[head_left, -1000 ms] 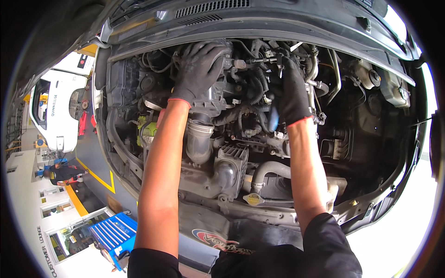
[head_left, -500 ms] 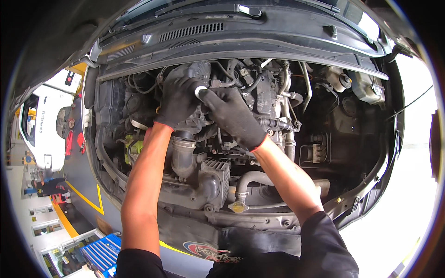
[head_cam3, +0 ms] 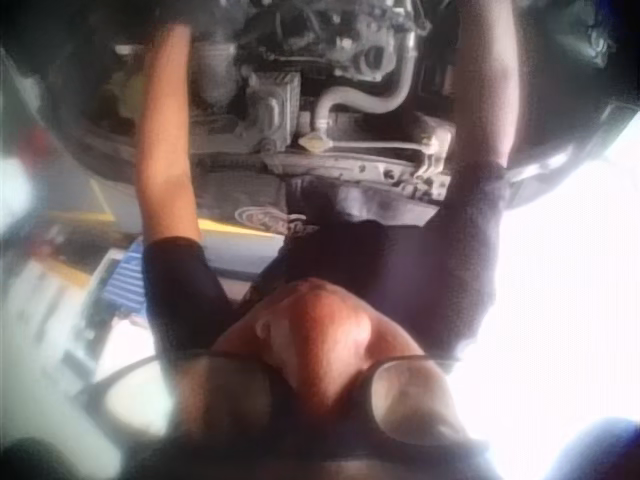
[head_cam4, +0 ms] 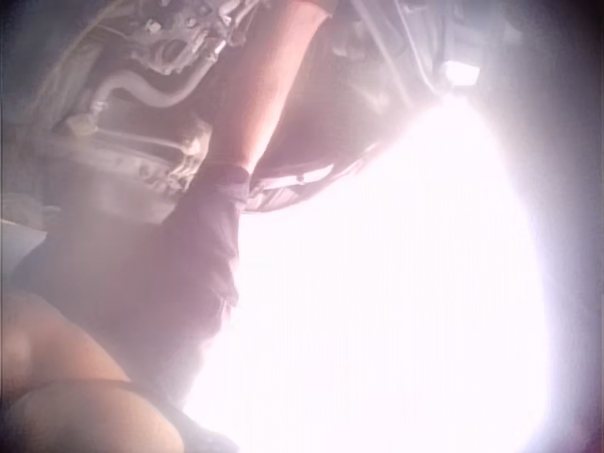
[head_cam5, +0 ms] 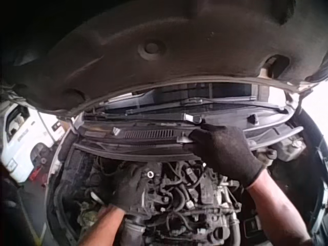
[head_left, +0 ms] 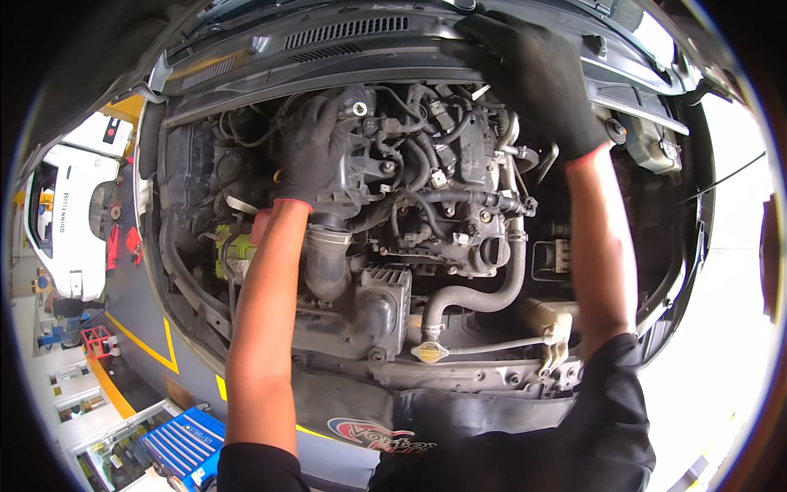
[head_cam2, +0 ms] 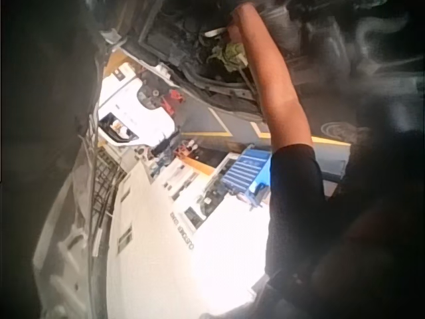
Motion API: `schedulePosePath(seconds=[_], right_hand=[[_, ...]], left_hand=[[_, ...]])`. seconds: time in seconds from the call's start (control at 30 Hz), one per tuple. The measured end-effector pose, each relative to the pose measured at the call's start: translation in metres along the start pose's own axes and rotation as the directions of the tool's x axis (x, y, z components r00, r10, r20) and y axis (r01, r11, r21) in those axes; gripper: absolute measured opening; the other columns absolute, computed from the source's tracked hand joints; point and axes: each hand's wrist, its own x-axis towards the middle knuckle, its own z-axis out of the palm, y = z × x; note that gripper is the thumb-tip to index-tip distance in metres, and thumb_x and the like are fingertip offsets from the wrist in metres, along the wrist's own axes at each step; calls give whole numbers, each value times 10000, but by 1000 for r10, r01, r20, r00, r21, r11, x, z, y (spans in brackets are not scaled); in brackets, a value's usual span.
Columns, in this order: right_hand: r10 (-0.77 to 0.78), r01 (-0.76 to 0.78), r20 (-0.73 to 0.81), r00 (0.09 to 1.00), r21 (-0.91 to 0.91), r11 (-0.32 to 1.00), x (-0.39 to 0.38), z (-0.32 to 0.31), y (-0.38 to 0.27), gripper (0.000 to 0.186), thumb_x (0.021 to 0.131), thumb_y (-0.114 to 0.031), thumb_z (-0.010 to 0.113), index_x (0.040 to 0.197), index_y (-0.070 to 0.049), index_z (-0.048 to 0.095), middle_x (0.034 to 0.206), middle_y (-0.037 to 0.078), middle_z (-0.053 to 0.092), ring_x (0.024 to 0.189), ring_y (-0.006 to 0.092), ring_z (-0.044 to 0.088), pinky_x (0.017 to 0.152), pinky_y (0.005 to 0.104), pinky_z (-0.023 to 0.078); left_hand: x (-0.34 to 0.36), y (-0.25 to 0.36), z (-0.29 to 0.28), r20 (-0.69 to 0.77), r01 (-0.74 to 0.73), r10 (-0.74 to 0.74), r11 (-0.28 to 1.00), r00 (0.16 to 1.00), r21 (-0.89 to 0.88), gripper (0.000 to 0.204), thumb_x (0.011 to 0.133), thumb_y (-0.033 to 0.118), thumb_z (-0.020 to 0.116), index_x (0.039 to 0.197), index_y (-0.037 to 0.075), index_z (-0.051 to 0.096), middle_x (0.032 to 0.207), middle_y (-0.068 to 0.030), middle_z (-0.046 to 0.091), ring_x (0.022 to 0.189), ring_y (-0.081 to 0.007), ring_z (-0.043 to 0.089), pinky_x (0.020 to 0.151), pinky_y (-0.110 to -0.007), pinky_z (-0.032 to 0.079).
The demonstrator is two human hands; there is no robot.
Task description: The person works under the hood of a car, using a ratchet and screwdriver to loosen and tighten bolts on engine components. They place a protective cover over the front of the engine bay and continue adjusting parts within the engine compartment.
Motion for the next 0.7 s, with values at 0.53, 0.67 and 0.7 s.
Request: schedulePosePath(seconds=[0.53,0.67,0.7], right_hand=[[239,-179,-290,927,220,959,-33,71,-26,167,1002,-187,827,1166,-158,819,1180,69,763,988,324,746,861,456,602],[283,-350,229,931,351,868,-30,108,-97,307,1075,-373,740,1264,-134,774,1143,131,762,1049,383,763,902,495,617],[248,-400,403,881,356,844,-25,113,-96,281,1074,-323,740,1269,-125,774,1147,140,766,1067,395,763,920,501,617]], left_hand=[[8,9,-11,34,24,-21,996,999,-88,506,995,172,777,1495,121,725,1228,-166,670,1143,-393,688,956,-486,562],[9,6,-6,36,1,5,989,999,-150,602,946,174,813,1539,201,708,1186,-146,657,1111,-359,685,937,-475,572],[8,6,-5,46,27,-19,986,999,-166,589,948,173,807,1529,196,712,1198,-147,660,1119,-364,683,942,-482,570]])
